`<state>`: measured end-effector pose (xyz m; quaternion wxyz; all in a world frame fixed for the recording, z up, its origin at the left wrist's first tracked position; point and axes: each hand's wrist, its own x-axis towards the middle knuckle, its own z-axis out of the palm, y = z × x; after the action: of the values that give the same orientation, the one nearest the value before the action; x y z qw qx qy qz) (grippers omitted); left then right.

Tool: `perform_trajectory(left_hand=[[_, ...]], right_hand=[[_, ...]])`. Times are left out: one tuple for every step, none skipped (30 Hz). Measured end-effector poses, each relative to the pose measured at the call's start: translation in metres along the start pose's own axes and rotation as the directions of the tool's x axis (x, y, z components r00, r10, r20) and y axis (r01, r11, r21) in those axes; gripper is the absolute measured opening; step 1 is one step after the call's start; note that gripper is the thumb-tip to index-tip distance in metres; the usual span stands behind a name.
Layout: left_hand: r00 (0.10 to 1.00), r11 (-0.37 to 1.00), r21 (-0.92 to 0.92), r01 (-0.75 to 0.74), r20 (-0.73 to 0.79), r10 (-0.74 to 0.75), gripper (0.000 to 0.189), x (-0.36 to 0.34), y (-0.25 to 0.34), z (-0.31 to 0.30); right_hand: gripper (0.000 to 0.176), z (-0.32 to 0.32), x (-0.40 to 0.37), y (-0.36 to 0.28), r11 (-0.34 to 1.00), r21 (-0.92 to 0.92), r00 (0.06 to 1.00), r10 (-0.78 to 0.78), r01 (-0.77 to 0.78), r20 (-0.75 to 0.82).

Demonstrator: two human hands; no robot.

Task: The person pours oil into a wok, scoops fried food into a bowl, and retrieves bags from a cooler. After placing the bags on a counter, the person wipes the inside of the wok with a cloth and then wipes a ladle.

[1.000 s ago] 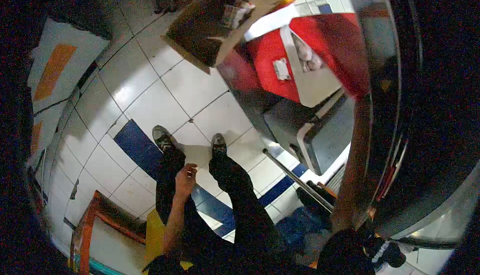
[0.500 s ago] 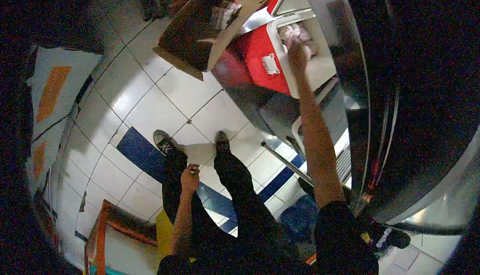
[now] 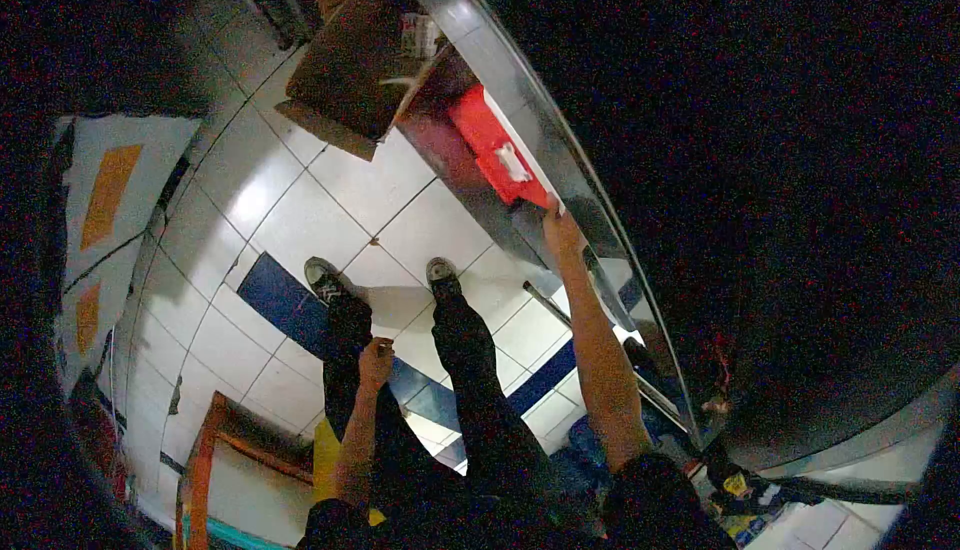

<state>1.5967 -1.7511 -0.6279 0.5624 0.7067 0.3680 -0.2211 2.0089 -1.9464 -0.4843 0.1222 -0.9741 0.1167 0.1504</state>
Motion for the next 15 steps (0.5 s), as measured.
perform_trajectory(left_hand=[[1.0,1.0,-0.003,0.005,-0.013,-0.005,0.013,0.001,-0.008,0.009],[0.999,0.997,0.065,0.048,-0.017,-0.047,0.014,0.0,-0.015,0.02],[0.995,0.987,0.132,0.096,-0.019,-0.094,0.015,-0.005,-0.017,0.028],[0.994,0.985,0.129,0.111,-0.028,-0.109,0.015,-0.01,-0.02,0.037],[0.993,0.987,0.114,0.116,-0.026,-0.113,0.016,-0.014,-0.021,0.046],[0.993,0.988,0.1,0.115,-0.025,-0.113,0.016,-0.016,-0.014,0.051],[0.986,0.986,0.036,0.162,0.026,-0.163,0.016,-0.022,-0.001,0.05],[0.977,0.977,0.001,0.212,0.035,-0.212,0.016,-0.025,-0.001,0.056],[0.964,0.964,-0.033,0.262,0.049,-0.26,0.016,-0.028,-0.007,0.066],[0.963,0.963,-0.038,0.268,0.039,-0.267,0.016,-0.032,-0.019,0.078],[0.97,0.97,-0.025,0.242,-0.016,-0.242,0.015,-0.039,-0.033,0.091],[0.974,0.976,-0.009,0.217,-0.072,-0.217,0.015,-0.046,-0.026,0.092],[0.972,0.975,-0.012,0.222,-0.081,-0.223,0.015,-0.055,-0.018,0.093],[0.977,0.982,-0.013,0.186,-0.106,-0.187,0.014,-0.065,-0.009,0.094],[0.981,0.989,-0.008,0.147,-0.13,-0.147,0.013,-0.075,0.011,0.089]], right_hand=[[0.035,0.002,-0.005,0.015,1.0,0.003,1.0,-0.012,0.012,0.007],[0.036,0.004,-0.01,0.03,0.995,0.008,0.995,-0.101,0.101,-0.018],[0.037,0.005,-0.014,0.04,0.982,0.01,0.982,-0.186,0.186,-0.038],[0.037,0.01,-0.014,0.048,0.981,0.01,0.981,-0.193,0.194,-0.022],[0.038,0.015,-0.015,0.056,0.96,0.002,0.959,-0.278,0.279,-0.051],[0.039,0.017,-0.016,0.058,0.933,-0.006,0.929,-0.36,0.361,-0.084],[0.039,0.018,-0.017,0.06,0.929,0.001,0.926,-0.37,0.371,-0.077],[0.04,0.018,-0.018,0.062,0.918,0.001,0.917,-0.396,0.396,-0.047],[0.041,0.017,-0.018,0.064,0.907,0.0,0.907,-0.42,0.42,-0.016],[0.041,0.018,-0.017,0.068,0.903,0.005,0.903,-0.43,0.43,-0.009],[0.04,0.018,-0.017,0.074,0.867,0.015,0.867,-0.497,0.497,-0.016],[0.04,0.015,-0.018,0.072,0.826,0.027,0.826,-0.563,0.563,-0.024],[0.04,0.01,-0.022,0.071,0.821,0.033,0.822,-0.569,0.569,-0.019],[0.037,0.005,-0.027,0.07,0.804,0.093,0.808,-0.588,0.588,-0.032],[0.035,-0.002,-0.033,0.066,0.783,0.154,0.796,-0.603,0.603,-0.05]])
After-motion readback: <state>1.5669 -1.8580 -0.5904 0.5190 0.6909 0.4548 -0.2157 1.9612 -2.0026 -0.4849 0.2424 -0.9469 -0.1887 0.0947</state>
